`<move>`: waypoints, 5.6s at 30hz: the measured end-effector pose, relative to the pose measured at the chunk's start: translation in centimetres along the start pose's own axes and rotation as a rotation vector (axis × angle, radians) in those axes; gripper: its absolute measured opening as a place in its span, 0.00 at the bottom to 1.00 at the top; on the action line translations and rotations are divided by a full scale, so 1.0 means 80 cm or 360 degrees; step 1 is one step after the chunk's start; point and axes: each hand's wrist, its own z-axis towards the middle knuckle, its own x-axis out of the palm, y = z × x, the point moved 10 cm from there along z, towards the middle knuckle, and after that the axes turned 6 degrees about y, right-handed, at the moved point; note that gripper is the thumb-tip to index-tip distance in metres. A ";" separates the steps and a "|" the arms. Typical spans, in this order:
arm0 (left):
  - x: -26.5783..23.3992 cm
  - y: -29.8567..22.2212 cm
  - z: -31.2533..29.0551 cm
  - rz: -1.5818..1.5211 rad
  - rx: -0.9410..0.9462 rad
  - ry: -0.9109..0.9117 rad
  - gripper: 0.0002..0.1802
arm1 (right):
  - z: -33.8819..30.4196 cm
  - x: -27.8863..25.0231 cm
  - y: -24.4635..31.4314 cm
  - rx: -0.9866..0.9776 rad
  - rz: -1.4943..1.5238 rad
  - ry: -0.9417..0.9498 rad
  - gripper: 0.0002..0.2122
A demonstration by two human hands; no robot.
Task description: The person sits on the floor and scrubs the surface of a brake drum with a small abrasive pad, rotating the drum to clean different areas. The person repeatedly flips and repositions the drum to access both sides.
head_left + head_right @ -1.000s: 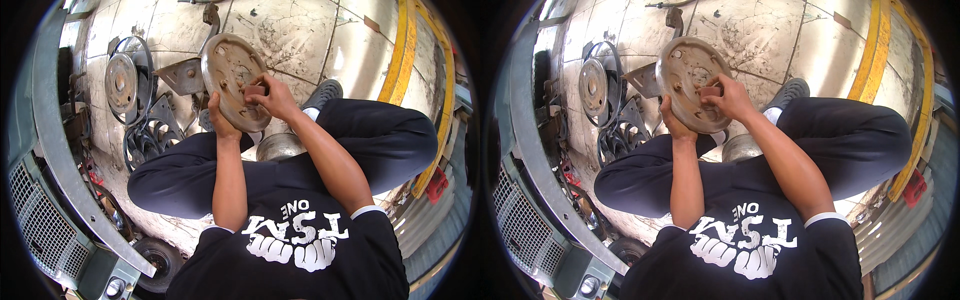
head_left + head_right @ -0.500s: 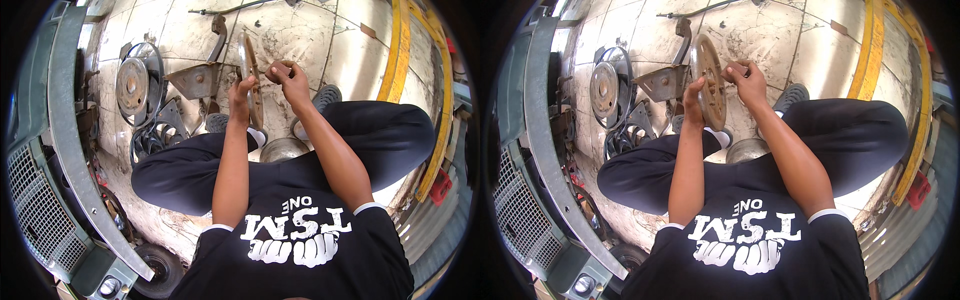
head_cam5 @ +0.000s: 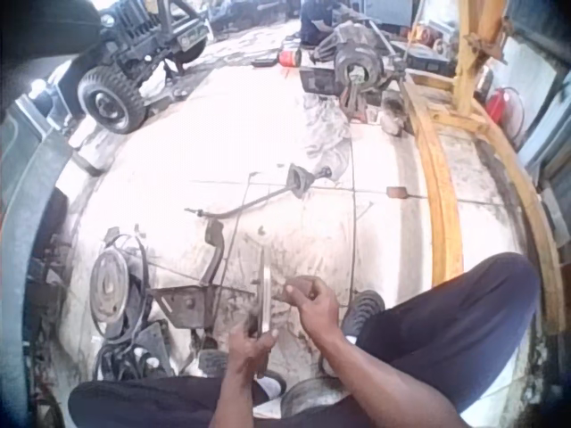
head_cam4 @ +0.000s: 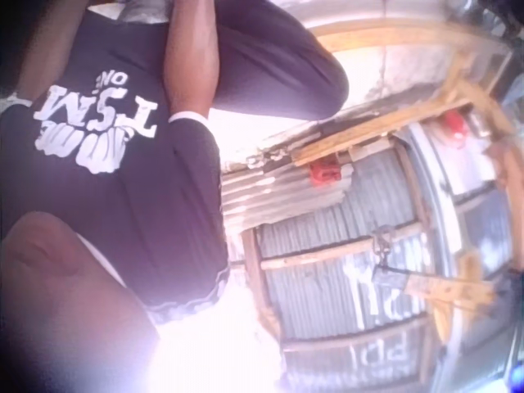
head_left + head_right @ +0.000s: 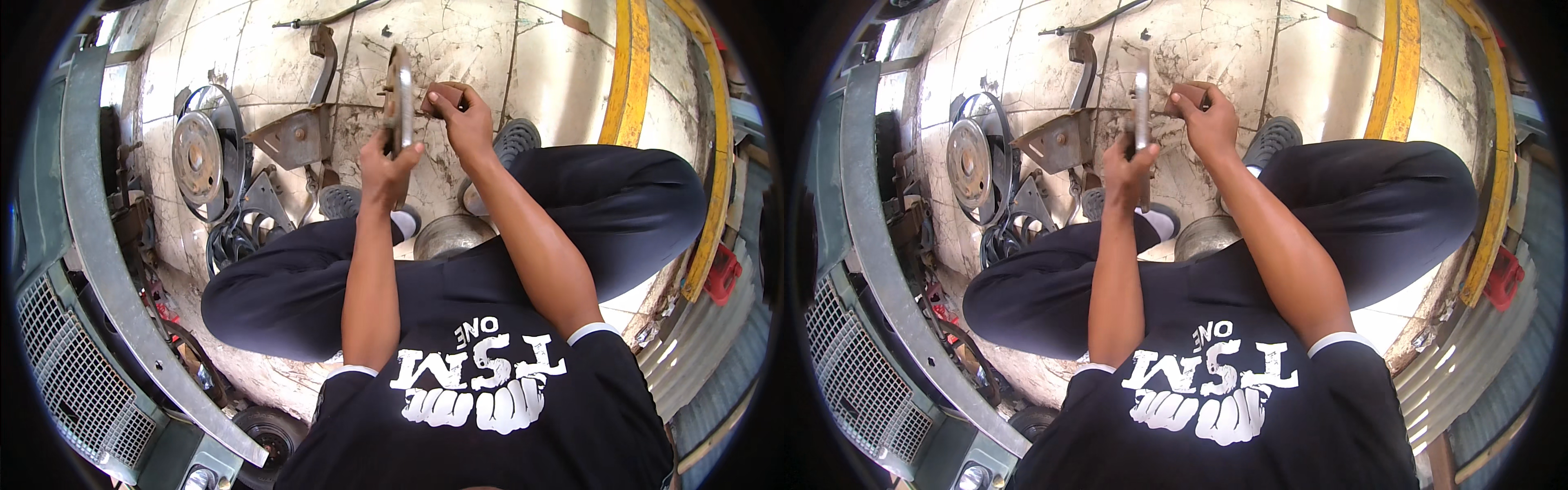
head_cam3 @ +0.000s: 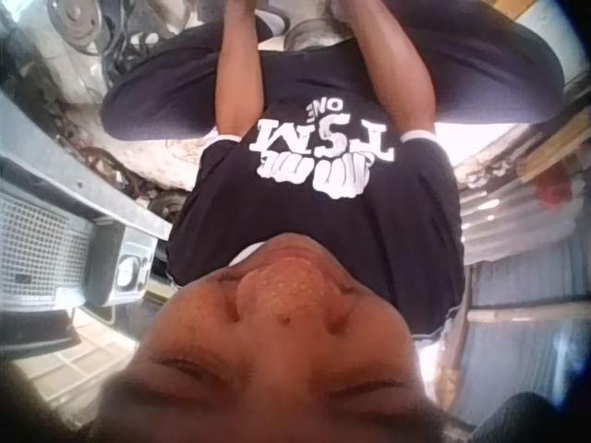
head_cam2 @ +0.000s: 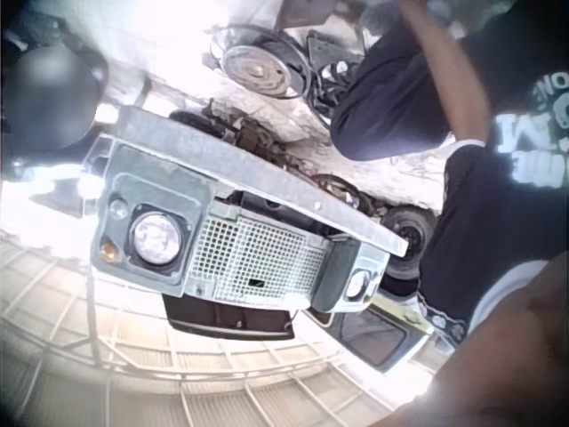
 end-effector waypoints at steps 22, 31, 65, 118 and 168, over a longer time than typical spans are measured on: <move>0.103 0.006 0.047 0.1053 -0.0069 0.0037 0.65 | -0.001 -0.135 -0.011 -0.0015 -0.0297 -0.0829 0.16; 0.085 -0.002 0.065 0.0977 -0.0124 -0.0009 0.60 | -0.003 -0.138 -0.009 0.0040 0.0505 -0.0695 0.08; -0.067 0.021 0.007 -0.1690 -0.0289 -0.0040 0.35 | -0.025 0.122 -0.002 0.0291 -0.0302 0.0687 0.20; -0.003 0.063 -0.075 -0.2364 -0.0525 -0.0280 0.44 | -0.106 0.130 -0.041 0.0776 -0.0632 0.1336 0.15; -0.007 0.051 -0.056 -0.2188 -0.0407 -0.0118 0.39 | -0.061 0.141 -0.018 0.0241 -0.0406 0.1030 0.18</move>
